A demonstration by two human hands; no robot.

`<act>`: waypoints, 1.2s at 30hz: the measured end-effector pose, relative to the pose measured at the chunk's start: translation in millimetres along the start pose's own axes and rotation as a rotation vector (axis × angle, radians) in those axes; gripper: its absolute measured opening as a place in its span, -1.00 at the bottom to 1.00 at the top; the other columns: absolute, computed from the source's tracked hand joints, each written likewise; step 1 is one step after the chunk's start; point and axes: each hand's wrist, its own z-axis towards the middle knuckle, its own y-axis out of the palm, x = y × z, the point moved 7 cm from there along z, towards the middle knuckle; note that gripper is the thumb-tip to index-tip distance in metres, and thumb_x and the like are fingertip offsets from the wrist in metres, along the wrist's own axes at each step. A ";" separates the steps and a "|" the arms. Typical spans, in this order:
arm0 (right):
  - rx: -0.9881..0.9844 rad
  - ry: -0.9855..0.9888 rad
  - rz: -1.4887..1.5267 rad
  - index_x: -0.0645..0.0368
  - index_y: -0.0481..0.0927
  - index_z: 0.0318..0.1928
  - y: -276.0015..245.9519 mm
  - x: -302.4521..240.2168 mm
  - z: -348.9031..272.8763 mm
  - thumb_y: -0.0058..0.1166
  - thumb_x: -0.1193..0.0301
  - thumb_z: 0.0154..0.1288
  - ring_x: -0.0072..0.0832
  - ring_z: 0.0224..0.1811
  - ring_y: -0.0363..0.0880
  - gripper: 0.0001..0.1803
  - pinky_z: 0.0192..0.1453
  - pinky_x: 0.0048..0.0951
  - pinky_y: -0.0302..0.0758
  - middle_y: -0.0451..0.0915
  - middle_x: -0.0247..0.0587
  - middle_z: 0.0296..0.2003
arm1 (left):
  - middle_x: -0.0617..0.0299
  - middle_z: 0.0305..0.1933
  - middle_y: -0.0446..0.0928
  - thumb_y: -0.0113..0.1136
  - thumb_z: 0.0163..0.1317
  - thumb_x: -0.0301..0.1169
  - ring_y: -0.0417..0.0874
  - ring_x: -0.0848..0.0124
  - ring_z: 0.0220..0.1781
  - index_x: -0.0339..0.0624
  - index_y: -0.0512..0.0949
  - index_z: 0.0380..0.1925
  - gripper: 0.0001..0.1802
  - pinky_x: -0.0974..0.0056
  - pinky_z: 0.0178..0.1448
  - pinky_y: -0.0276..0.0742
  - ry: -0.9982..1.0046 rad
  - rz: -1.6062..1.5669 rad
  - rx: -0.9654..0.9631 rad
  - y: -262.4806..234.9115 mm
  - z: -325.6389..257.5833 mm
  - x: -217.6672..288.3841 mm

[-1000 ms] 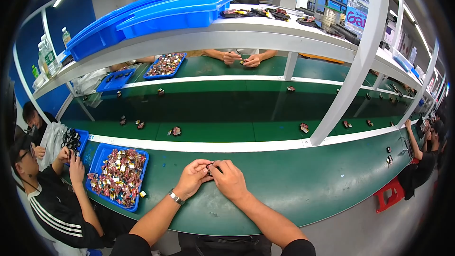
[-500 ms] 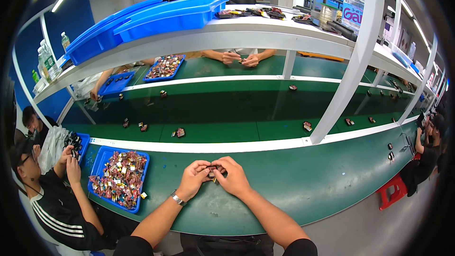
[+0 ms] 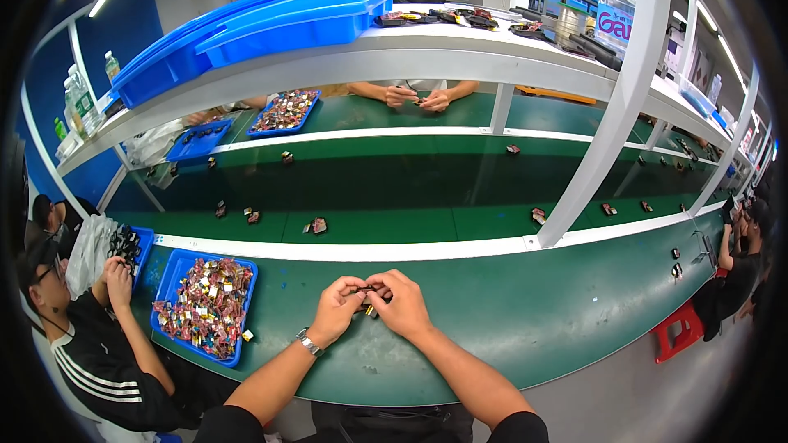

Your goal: The recorder is assembling small electronic or mechanical components onto a base at a factory workstation.

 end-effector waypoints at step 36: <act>0.276 -0.088 -0.271 0.19 0.49 0.05 -30.1 42.2 21.1 0.14 0.51 0.18 -0.03 0.14 0.45 -0.61 0.24 -0.17 0.42 0.50 0.00 0.02 | 0.02 0.09 0.57 0.48 -0.08 -0.29 0.50 0.04 0.17 -0.20 0.45 0.16 -0.26 0.01 0.25 0.38 0.346 1.203 0.467 -91.6 107.9 49.9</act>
